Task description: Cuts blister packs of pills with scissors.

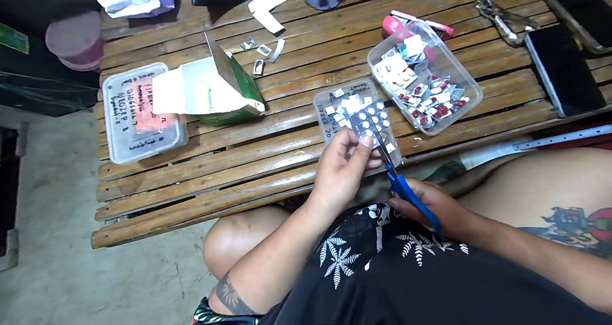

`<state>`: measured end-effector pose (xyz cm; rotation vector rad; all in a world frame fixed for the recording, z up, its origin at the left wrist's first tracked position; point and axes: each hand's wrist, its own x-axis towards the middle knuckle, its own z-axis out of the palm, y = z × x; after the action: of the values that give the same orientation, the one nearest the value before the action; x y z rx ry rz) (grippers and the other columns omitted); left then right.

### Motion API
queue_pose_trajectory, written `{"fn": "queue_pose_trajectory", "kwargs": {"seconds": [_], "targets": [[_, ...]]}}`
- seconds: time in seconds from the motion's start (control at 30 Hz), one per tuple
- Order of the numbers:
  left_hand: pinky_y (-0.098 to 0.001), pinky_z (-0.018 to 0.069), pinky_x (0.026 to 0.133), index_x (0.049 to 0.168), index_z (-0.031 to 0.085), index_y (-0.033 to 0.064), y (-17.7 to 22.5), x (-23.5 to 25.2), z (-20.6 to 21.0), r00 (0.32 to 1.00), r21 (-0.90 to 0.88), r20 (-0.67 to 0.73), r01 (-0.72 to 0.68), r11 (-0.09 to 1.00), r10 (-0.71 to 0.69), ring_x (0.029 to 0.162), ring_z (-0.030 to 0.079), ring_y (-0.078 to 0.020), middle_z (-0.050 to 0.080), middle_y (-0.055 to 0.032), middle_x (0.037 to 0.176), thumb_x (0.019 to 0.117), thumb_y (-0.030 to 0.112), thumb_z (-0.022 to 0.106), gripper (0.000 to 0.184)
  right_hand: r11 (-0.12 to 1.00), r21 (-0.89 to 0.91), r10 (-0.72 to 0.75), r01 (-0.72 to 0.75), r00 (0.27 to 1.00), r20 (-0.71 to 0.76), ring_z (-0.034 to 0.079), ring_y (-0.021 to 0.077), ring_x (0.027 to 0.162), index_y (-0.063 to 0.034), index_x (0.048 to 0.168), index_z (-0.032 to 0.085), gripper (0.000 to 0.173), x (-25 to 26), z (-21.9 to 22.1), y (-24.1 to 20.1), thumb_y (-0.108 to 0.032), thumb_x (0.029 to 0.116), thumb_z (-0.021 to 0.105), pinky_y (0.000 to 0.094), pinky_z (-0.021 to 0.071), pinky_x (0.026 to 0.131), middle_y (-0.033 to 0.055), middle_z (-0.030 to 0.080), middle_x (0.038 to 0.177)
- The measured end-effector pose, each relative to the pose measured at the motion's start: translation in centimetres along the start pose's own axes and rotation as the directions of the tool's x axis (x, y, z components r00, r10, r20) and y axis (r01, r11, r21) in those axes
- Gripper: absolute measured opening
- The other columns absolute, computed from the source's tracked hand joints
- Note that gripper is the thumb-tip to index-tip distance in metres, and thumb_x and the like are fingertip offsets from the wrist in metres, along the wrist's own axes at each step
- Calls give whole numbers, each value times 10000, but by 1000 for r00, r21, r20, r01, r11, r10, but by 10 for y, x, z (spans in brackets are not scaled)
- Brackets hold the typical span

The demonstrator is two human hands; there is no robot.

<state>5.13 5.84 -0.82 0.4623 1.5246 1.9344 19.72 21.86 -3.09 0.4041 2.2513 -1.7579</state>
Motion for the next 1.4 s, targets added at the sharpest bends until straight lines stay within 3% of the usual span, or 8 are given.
{"fn": "queue_pose_trajectory", "kwargs": {"seconds": [0.33,0.6,0.8,0.97,1.4], "targets": [[-355,643,783,1035,582,49,8,2,-13,995,190,98,-11,982,-8,850,734,-167,703,-70,932,1065,106,484,118,998,64,9,-9,1000,4,532,-27,606,-160,892,606,270,0,-1,1,-416,961,657,162,449,562,-105,558,700],[-346,628,777,1079,553,53,8,2,-12,995,58,22,-96,994,95,870,716,-167,676,-75,988,1083,123,439,134,993,120,-14,2,995,102,511,-66,659,-168,978,582,311,-2,-2,-3,-452,925,697,117,424,592,-128,542,764],[-337,620,778,1049,553,68,7,2,-11,996,43,21,-93,995,92,881,703,-152,659,-55,978,1078,129,454,120,997,79,-12,3,994,110,500,-72,658,-154,998,585,325,-3,-1,-4,-454,927,688,110,415,592,-128,530,764],[-328,606,768,1005,562,75,3,2,-11,993,108,58,-113,988,107,830,676,-134,645,-49,928,1067,131,485,114,1000,29,-4,0,992,126,489,-65,636,-154,983,590,308,-3,-1,-6,-438,927,692,118,402,575,-120,523,741],[-289,590,759,967,610,40,2,1,-13,961,399,181,-265,878,209,871,646,-113,609,-61,1007,1061,132,461,199,999,34,-35,33,997,74,515,-67,669,-155,970,596,292,-3,0,-4,-440,954,656,119,428,606,-120,546,767]]}}
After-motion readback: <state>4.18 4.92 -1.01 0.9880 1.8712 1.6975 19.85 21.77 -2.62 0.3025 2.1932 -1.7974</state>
